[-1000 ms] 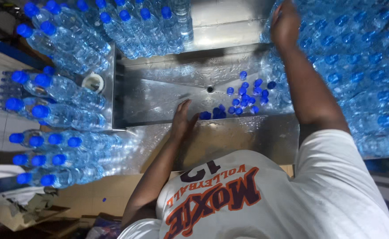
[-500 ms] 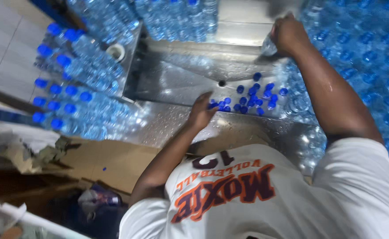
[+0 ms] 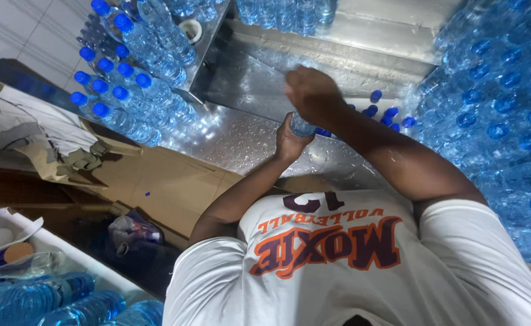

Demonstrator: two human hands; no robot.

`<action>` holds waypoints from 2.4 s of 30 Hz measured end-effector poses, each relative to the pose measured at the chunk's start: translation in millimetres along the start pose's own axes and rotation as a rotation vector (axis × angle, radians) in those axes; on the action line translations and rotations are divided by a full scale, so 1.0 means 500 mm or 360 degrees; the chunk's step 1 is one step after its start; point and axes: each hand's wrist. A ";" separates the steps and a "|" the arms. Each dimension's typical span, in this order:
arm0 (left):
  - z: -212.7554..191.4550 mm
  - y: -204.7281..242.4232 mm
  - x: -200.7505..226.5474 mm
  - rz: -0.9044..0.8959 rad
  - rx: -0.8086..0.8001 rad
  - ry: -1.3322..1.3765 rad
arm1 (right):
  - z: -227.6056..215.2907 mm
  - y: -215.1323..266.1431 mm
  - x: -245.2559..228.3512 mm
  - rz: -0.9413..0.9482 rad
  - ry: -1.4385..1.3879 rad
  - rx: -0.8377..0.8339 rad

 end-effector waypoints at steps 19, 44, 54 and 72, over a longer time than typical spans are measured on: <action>-0.070 0.013 0.010 -0.0050 -0.0281 0.0243 | -0.003 -0.103 -0.080 0.0422 -0.1018 -0.0998; -0.092 -0.009 -0.046 0.0461 -0.0637 0.0120 | -0.172 0.034 -0.060 0.0127 -0.0717 -0.1064; -0.163 -0.022 0.009 -0.0321 -0.0502 0.1414 | -0.105 0.201 0.018 0.1088 -0.0934 -0.0049; -0.371 -0.060 -0.036 -0.0754 -0.0211 0.0723 | 0.093 0.184 -0.027 0.0777 -0.0938 0.0019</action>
Point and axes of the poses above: each hand's wrist, its own y-axis away from the middle knuckle, its own z-axis out of the palm, x = y × z, and after that the axes turned 4 degrees about -z, right-handed
